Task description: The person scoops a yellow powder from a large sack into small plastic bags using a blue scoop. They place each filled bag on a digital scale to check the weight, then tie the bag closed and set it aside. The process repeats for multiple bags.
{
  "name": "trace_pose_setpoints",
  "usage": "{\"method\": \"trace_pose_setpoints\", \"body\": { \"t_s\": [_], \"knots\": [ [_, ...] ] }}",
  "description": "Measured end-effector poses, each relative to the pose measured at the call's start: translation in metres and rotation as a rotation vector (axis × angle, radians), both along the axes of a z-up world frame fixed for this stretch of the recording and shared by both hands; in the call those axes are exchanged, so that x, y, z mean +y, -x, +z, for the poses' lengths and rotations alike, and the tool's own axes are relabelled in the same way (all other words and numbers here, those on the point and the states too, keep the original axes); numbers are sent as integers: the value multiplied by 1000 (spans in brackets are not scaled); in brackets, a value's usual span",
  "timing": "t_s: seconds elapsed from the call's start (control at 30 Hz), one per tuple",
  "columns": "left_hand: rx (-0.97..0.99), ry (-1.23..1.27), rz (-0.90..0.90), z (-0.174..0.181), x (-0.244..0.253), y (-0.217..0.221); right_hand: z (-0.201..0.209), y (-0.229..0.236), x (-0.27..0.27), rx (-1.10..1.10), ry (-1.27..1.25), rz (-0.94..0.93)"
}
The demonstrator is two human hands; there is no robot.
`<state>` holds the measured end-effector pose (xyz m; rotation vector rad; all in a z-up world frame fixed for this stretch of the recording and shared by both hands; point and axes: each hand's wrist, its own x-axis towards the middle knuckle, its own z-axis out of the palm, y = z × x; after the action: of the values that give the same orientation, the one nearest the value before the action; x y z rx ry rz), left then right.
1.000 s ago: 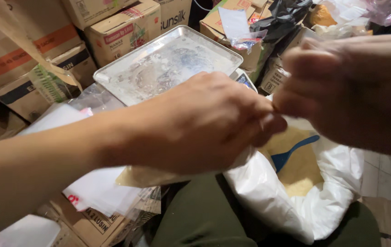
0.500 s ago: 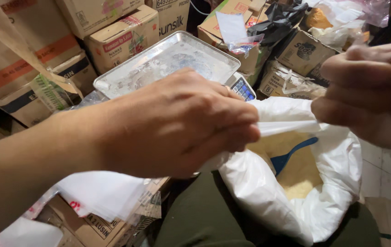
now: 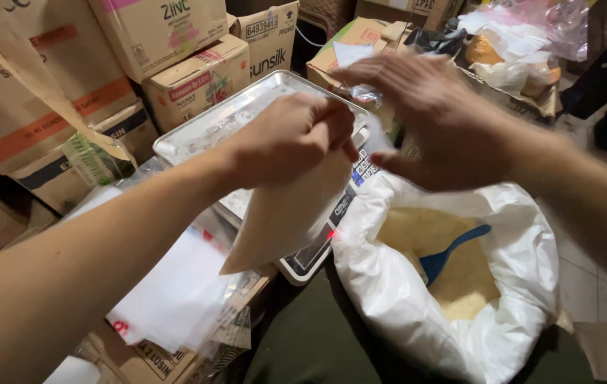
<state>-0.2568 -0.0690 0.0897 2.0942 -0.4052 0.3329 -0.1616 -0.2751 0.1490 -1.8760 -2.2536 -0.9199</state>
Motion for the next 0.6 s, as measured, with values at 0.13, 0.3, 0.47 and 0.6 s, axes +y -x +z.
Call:
{"method": "trace_pose_setpoints", "body": {
  "t_s": [0.13, 0.3, 0.47, 0.6],
  "knots": [
    [58, -20, 102, 4, 1, -11, -15, 16, 13, 206, 76, -252],
    [162, -208, 0, 31, -6, 3, -6, -9, -13, 347, 72, -134],
    [252, -587, 103, 85, -6, 12, -3, -50, -52, 816, 163, -202],
    [247, -610, 264, 118, -4, -5, -14, -90, -50, 1646, 180, 318]
  ]
}}
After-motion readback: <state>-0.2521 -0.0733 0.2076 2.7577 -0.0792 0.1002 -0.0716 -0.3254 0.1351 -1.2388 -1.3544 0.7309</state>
